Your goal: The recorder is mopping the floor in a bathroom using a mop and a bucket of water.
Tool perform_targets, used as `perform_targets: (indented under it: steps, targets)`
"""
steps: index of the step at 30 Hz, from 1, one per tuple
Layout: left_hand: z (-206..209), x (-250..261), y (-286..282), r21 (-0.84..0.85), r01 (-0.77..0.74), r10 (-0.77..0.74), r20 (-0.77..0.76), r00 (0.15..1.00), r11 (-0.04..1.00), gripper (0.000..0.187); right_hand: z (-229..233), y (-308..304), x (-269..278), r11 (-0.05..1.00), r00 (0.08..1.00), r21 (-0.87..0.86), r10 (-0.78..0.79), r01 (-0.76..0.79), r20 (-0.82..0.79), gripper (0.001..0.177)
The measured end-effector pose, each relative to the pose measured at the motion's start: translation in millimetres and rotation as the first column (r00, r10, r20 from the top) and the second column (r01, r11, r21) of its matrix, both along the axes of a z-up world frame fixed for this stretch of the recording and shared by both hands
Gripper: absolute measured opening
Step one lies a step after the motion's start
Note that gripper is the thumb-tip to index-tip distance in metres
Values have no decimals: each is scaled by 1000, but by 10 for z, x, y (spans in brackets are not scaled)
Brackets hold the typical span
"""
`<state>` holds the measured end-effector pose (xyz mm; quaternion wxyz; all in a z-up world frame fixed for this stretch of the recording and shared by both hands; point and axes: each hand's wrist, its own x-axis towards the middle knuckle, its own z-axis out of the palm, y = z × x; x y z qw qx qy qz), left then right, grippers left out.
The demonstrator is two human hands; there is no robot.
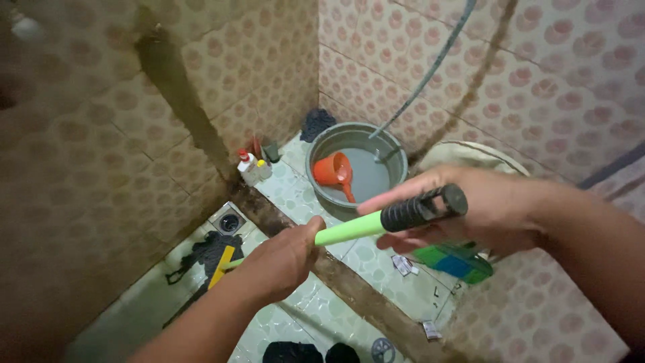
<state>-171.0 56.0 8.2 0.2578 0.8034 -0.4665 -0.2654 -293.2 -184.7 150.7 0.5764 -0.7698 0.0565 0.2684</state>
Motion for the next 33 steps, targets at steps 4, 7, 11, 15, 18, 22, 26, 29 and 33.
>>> perform_targets:
  steps: [4, 7, 11, 15, 18, 22, 26, 29, 33]
  targets:
    - [71, 44, 93, 23, -29, 31, -83, 996, 999, 19, 316, 358, 228, 822, 718, -34, -516, 569, -468, 38]
    - [138, 11, 150, 76, -21, 28, -90, 996, 997, 19, 344, 494, 320, 875, 725, -16, -411, 483, -553, 49]
    - [-33, -75, 241, 31, 15, -13, -62, 998, 999, 17, 228, 656, 390, 985, 761, -64, -165, 161, -628, 53]
    - [-51, -237, 352, 5, 37, -36, -70, 997, 999, 17, 61, 753, 371, 997, 777, -73, -43, -3, -628, 36]
    - [-55, -288, 375, 53, 62, -58, -79, 995, 997, 18, -15, 899, 289, 980, 794, -145, 18, -133, -607, 24]
    - [-64, -315, 415, 87, 95, -90, -63, 994, 992, 18, -154, 922, 176, 972, 818, -145, 72, -187, -570, 18]
    - [-80, -284, 451, 78, 135, -130, -63, 989, 988, 18, -164, 972, 136, 982, 826, -147, 15, -118, -564, 18]
    - [-105, -257, 491, 70, 165, -158, -96, 983, 984, 18, -170, 1032, 111, 983, 833, -152, 3, -104, -553, 18]
    - [-174, -224, 618, 37, 200, -195, -102, 975, 979, 17, -230, 1177, 53, 975, 840, -183, 6, -125, -542, 23]
